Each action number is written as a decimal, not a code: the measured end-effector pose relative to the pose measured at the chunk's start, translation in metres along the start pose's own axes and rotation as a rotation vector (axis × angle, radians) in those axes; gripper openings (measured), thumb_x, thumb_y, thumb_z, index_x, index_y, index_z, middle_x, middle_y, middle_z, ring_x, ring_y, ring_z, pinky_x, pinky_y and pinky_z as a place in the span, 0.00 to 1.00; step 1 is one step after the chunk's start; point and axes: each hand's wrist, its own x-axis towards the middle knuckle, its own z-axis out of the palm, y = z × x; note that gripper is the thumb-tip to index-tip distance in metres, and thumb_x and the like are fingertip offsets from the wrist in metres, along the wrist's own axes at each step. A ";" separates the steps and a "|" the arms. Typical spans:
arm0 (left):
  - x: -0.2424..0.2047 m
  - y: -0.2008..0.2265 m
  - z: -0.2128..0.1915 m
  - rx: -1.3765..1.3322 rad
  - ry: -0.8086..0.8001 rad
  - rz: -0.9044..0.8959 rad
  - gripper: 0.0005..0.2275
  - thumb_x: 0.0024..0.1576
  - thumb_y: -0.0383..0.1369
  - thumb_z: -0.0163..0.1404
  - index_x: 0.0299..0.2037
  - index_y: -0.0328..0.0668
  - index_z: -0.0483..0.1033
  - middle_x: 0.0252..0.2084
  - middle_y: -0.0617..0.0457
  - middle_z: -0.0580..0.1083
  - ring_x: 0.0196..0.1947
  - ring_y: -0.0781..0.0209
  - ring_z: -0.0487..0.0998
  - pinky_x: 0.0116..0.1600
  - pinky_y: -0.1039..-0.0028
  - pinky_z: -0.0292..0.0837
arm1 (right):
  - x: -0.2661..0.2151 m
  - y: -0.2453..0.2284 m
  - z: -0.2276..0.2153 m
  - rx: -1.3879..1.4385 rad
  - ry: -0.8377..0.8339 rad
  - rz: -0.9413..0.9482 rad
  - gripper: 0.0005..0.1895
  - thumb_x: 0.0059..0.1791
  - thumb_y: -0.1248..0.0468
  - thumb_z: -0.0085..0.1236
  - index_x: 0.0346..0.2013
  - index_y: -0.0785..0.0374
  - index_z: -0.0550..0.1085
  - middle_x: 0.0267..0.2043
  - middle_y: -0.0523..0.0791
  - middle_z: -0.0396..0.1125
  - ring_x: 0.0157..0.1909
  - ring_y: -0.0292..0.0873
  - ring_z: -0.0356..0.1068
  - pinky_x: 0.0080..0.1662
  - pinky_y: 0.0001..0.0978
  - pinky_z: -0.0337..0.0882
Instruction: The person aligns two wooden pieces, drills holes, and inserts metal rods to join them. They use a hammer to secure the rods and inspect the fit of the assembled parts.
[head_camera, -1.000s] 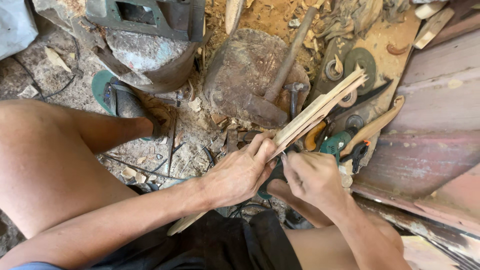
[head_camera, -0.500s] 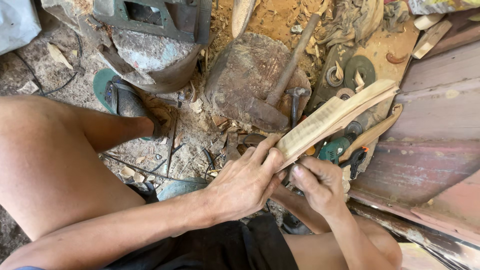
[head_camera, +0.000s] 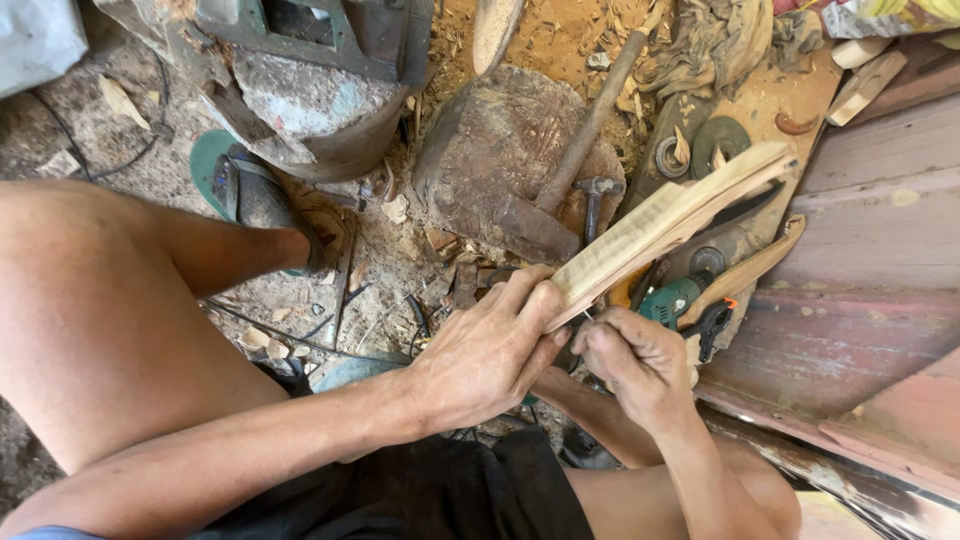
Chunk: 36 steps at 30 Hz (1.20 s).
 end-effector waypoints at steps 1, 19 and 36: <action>0.003 -0.001 -0.001 0.001 0.010 -0.026 0.15 0.65 0.32 0.47 0.55 0.33 0.59 0.56 0.33 0.66 0.45 0.37 0.76 0.37 0.57 0.79 | 0.003 0.001 -0.004 0.091 -0.064 -0.061 0.21 0.56 0.51 0.59 0.44 0.70 0.74 0.27 0.39 0.61 0.29 0.34 0.57 0.34 0.29 0.59; 0.037 -0.022 -0.072 -0.971 0.167 -0.548 0.29 0.59 0.45 0.54 0.62 0.26 0.67 0.58 0.35 0.74 0.62 0.43 0.75 0.64 0.53 0.72 | 0.065 -0.052 0.057 -0.669 -0.016 0.236 0.52 0.40 0.64 0.63 0.75 0.52 0.48 0.66 0.50 0.60 0.59 0.52 0.72 0.56 0.46 0.74; 0.009 -0.046 -0.052 -1.301 0.615 -0.630 0.15 0.60 0.37 0.53 0.48 0.31 0.71 0.48 0.43 0.76 0.52 0.55 0.81 0.58 0.59 0.83 | 0.050 0.312 0.023 -1.090 -0.288 0.606 0.38 0.45 0.55 0.65 0.61 0.69 0.59 0.53 0.63 0.66 0.56 0.66 0.69 0.58 0.52 0.69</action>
